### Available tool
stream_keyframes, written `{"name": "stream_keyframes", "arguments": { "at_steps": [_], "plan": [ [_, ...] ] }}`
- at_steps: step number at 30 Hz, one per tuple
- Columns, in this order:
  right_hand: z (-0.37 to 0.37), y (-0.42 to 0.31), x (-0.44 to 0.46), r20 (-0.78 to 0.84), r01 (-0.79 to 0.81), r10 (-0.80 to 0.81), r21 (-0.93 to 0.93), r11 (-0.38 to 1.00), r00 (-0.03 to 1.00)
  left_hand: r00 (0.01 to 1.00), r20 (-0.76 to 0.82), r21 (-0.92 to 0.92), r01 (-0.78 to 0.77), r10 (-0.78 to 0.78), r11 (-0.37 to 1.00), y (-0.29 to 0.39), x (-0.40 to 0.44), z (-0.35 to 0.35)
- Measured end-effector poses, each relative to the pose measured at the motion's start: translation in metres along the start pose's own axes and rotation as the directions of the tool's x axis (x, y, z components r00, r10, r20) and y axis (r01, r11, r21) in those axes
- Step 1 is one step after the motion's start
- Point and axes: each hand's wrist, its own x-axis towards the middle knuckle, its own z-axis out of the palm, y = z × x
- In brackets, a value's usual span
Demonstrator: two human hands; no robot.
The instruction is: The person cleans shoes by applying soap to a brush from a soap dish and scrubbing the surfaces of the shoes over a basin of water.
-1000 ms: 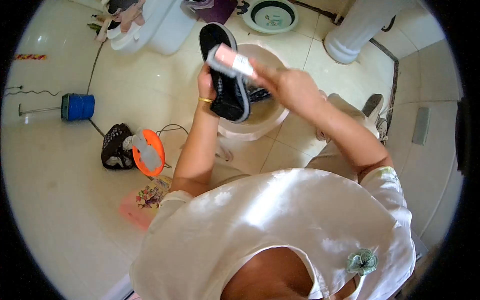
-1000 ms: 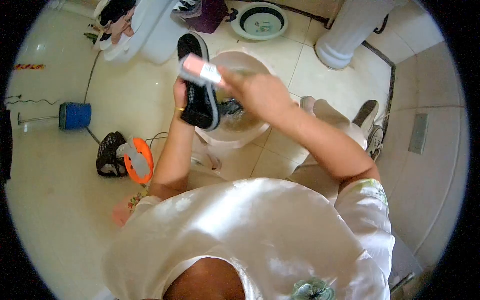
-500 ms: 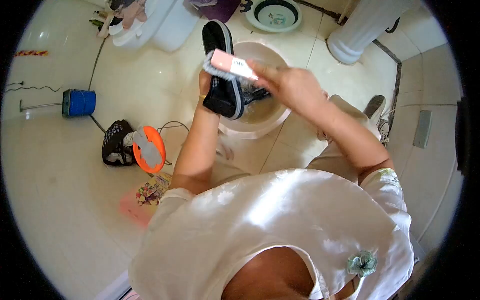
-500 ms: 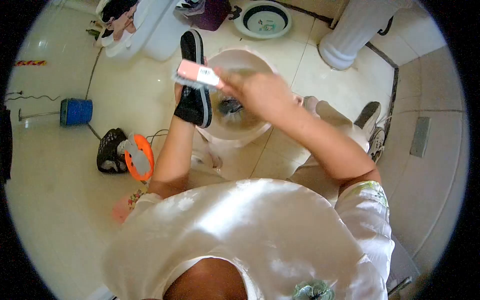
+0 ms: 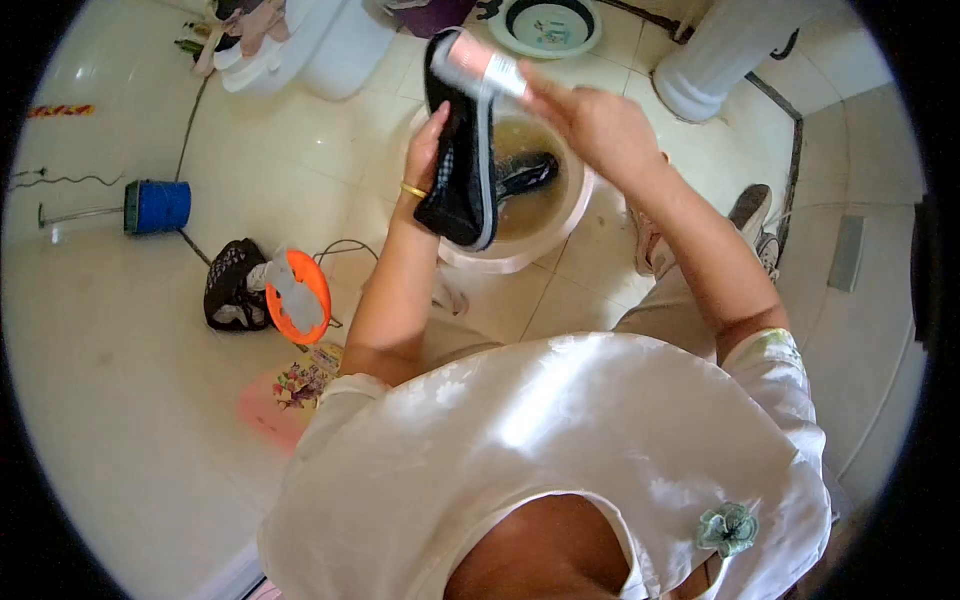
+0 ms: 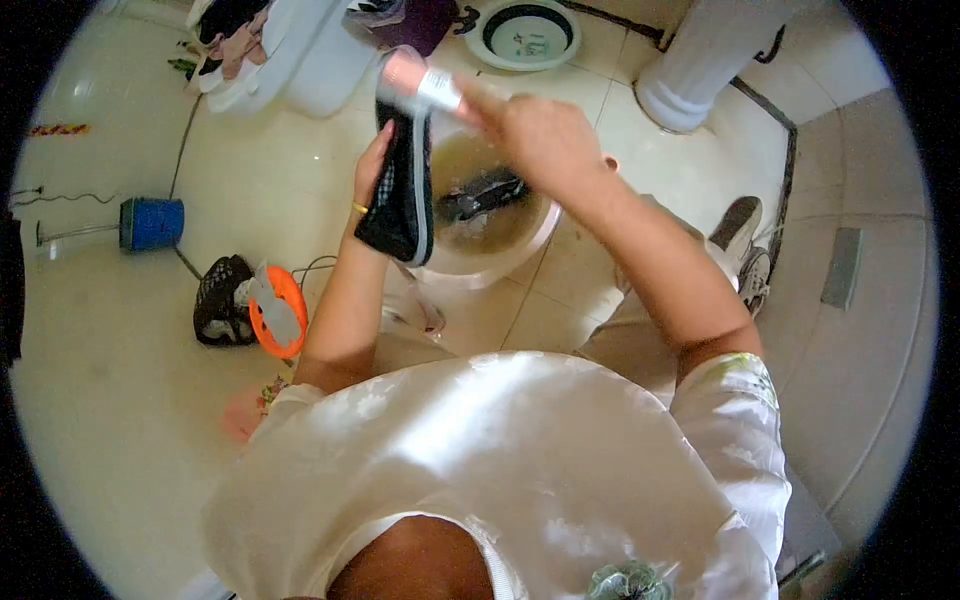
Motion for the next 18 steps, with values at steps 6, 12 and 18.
{"name": "stream_keyframes", "arguments": {
  "at_steps": [6,12,18],
  "plan": [
    [-0.010,-0.008,-0.007,0.064,-0.009,0.008,0.025,1.000,0.998,0.996,0.066,-0.079,-0.062,0.068,0.995,-0.002,0.014,-0.007],
    [-0.004,-0.005,-0.006,0.152,-0.050,0.052,-0.020,0.999,0.987,0.937,-0.090,0.187,-0.317,0.338,0.930,-0.007,0.000,0.004],
    [-0.016,0.008,0.014,0.177,-0.282,0.262,0.097,0.954,0.949,0.966,0.031,0.011,-0.259,0.258,0.966,0.001,0.005,0.007]
  ]
}}
